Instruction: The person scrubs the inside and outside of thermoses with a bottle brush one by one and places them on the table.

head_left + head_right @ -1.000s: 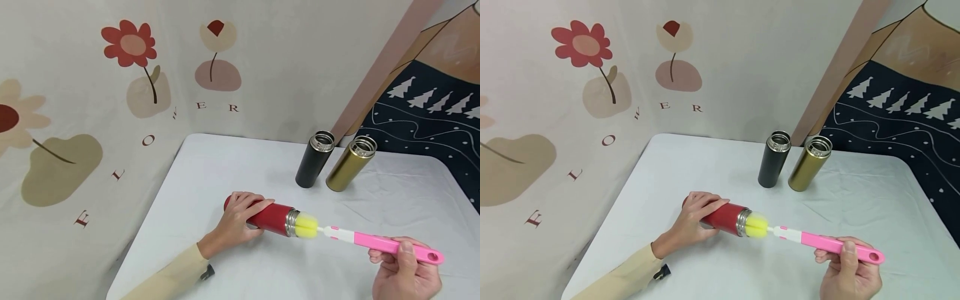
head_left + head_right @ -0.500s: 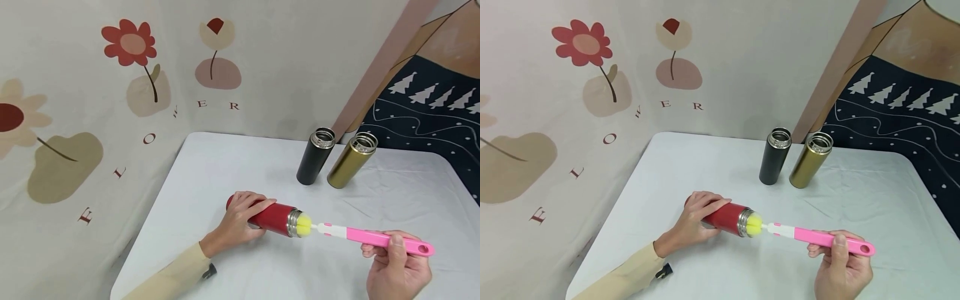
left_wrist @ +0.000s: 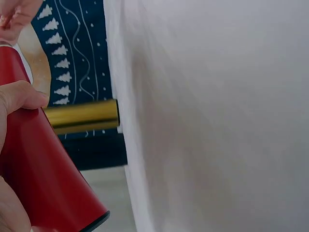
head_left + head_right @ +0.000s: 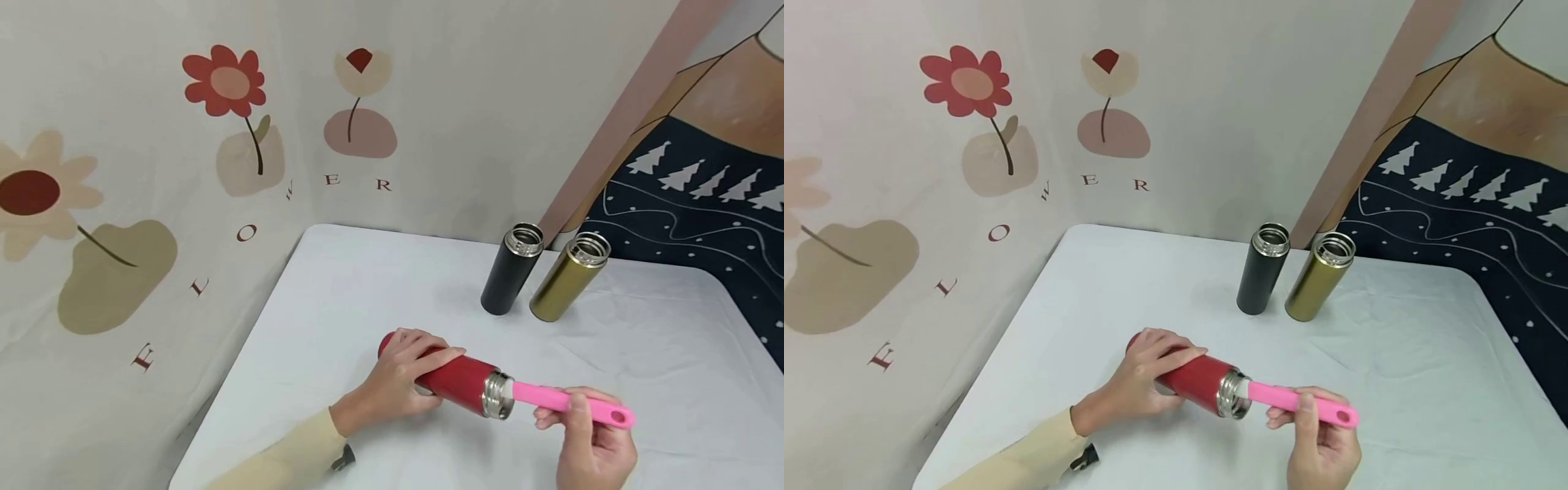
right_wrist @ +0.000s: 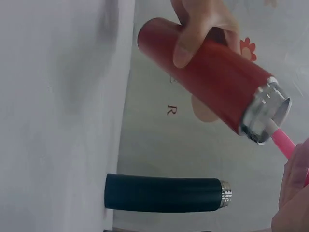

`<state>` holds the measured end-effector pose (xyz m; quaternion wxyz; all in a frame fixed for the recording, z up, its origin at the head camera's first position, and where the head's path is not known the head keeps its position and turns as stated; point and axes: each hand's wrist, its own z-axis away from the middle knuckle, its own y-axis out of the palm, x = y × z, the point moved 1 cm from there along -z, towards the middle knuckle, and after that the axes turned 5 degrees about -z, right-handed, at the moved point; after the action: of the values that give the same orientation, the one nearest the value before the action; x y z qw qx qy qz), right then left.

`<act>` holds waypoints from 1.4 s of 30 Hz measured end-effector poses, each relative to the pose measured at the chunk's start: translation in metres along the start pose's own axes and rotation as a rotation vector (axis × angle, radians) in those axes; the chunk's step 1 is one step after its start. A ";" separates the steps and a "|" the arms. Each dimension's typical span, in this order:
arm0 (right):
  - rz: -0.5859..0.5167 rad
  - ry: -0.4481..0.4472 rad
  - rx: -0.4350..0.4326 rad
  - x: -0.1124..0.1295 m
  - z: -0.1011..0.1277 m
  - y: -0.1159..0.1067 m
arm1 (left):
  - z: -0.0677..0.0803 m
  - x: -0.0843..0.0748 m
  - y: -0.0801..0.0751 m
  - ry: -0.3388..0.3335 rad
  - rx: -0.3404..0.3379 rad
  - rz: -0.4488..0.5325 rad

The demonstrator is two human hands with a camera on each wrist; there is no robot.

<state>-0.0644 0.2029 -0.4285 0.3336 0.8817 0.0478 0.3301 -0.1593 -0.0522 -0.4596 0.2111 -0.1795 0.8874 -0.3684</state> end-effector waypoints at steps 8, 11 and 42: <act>0.145 0.063 0.109 -0.008 0.017 0.008 | 0.003 -0.009 -0.005 -0.029 0.013 -0.002; 0.080 0.068 0.131 -0.010 0.016 0.010 | 0.004 -0.007 -0.009 -0.032 -0.002 -0.003; -0.175 0.172 -0.184 0.039 -0.031 -0.027 | 0.009 0.016 -0.015 -0.087 -0.021 -0.003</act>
<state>-0.0497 0.2530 -0.4063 0.4351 0.8083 0.1223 0.3772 -0.1663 -0.0748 -0.4584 0.2471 -0.1991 0.8809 -0.3512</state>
